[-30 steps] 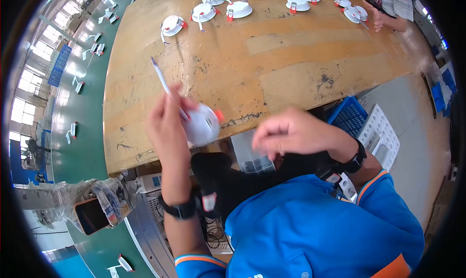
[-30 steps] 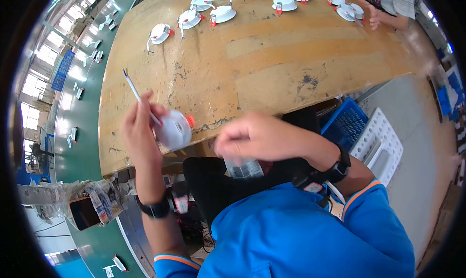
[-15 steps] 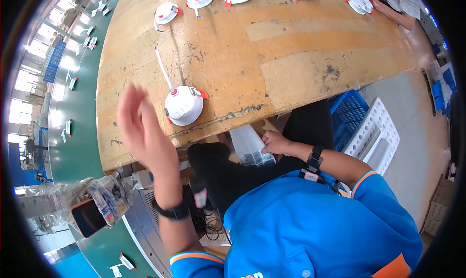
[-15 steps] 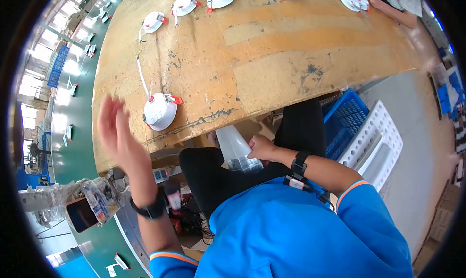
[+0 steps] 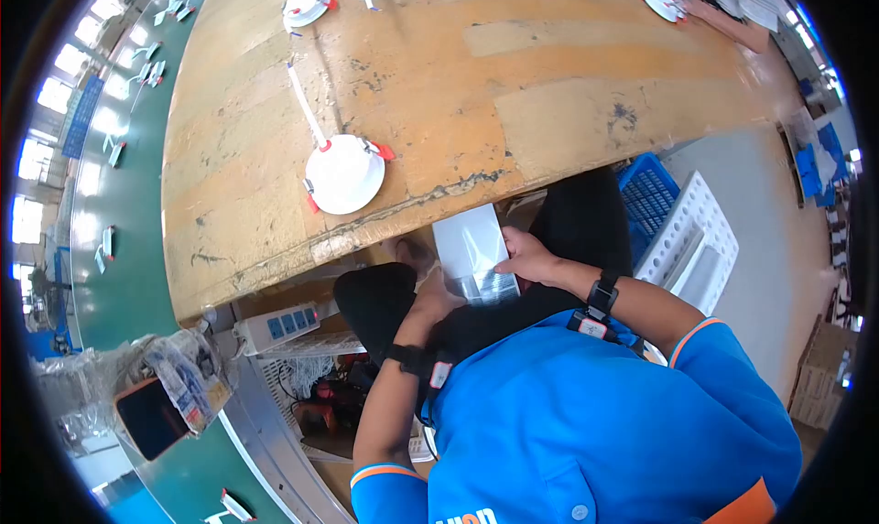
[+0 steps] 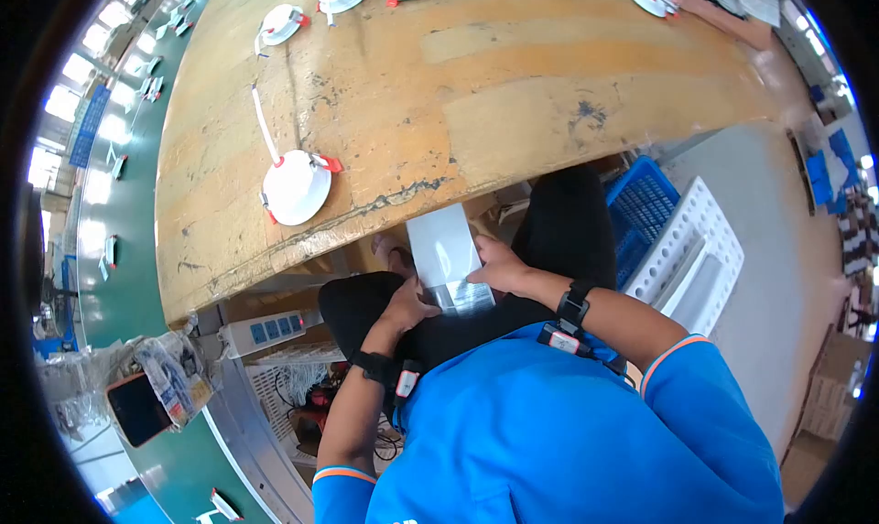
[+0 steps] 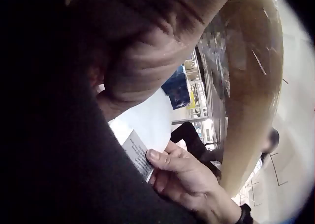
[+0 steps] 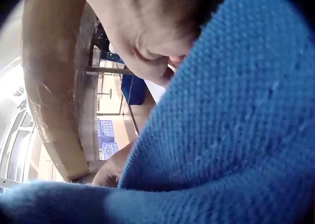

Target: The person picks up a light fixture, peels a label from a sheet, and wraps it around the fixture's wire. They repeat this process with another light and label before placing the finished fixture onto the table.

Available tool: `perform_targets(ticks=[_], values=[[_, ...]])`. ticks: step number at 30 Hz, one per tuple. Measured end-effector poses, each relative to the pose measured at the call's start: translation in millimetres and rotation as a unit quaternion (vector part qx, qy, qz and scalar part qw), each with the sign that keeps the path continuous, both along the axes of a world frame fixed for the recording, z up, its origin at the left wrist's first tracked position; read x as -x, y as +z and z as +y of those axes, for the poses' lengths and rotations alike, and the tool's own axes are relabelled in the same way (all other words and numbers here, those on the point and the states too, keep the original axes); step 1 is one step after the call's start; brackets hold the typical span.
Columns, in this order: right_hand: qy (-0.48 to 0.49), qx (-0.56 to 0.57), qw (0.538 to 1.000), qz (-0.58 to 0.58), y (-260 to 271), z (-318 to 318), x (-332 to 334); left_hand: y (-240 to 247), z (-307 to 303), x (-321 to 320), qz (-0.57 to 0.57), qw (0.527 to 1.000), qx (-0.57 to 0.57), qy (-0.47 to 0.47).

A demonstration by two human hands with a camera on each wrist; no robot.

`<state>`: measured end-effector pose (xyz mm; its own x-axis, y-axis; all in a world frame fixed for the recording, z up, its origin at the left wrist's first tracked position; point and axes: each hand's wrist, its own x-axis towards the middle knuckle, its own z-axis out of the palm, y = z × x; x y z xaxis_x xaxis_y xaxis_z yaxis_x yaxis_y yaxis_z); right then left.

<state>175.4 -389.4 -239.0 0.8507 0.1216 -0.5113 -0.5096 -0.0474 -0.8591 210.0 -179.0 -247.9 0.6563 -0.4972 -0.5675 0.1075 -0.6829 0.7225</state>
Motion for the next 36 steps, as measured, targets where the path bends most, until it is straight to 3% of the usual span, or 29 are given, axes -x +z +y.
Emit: perform_targets(ticks=[2, 5, 8, 11, 14, 17, 20, 21, 23, 24, 27, 28, 30, 31, 33, 34, 36], values=[[-0.035, 0.045, 0.998, 0.005, -1, 3, 8, -12, 7, 2, 0.049, 0.996, 0.069, 0.015], [-0.051, 0.071, 0.995, 0.040, -4, 6, 10, 8, -2, 4, -0.007, 0.993, -0.114, -0.036], [-0.091, 0.075, 0.992, 0.041, -6, 13, 6, -17, 12, 8, -0.054, 0.998, -0.035, -0.007], [-0.112, 0.107, 0.985, -0.074, -42, 15, 10, 5, 14, 8, -0.002, 0.995, -0.101, -0.018], [-0.105, 0.156, 0.982, -0.030, -39, 1, 9, -4, 10, 15, 0.067, 0.991, -0.017, 0.115], [-0.159, 0.145, 0.977, 0.006, -24, -19, 9, -23, -9, 15, 0.068, 0.980, 0.092, 0.162], [-0.163, 0.206, 0.965, 0.001, -30, -35, 15, -53, -29, 14, 0.019, 0.962, 0.204, 0.180], [-0.162, 0.224, 0.961, -0.001, -32, -38, 16, -53, -32, 9, 0.042, 0.971, 0.177, 0.156], [-0.206, 0.089, 0.974, -0.008, -38, -40, 18, -50, -26, 1, 0.090, 0.983, 0.114, 0.112], [-0.227, 0.016, 0.974, -0.014, -34, -36, 17, -36, -25, 3, 0.129, 0.969, 0.138, 0.162], [-0.189, -0.064, 0.979, -0.026, -17, -28, 10, -45, -20, -1, 0.005, 0.996, 0.037, 0.087], [-0.177, -0.057, 0.982, -0.042, -7, -26, 9, -42, -19, 0, -0.018, 0.992, 0.067, 0.108], [-0.152, -0.037, 0.985, -0.072, 10, -18, 6, -29, -21, 1, -0.208, 0.960, 0.062, 0.177], [-0.120, 0.011, 0.985, -0.126, 12, -18, 3, -14, -23, 1, -0.300, 0.928, 0.059, 0.212], [-0.049, 0.107, 0.966, -0.228, 18, -17, -5, 53, -26, 4, -0.400, 0.894, 0.070, 0.188], [-0.036, 0.195, 0.942, -0.271, 47, -11, -10, 80, -25, 5, -0.450, 0.872, 0.074, 0.177], [0.098, 0.288, 0.891, -0.337, 79, -8, -23, 99, -21, 8, -0.530, 0.840, 0.107, 0.040]])
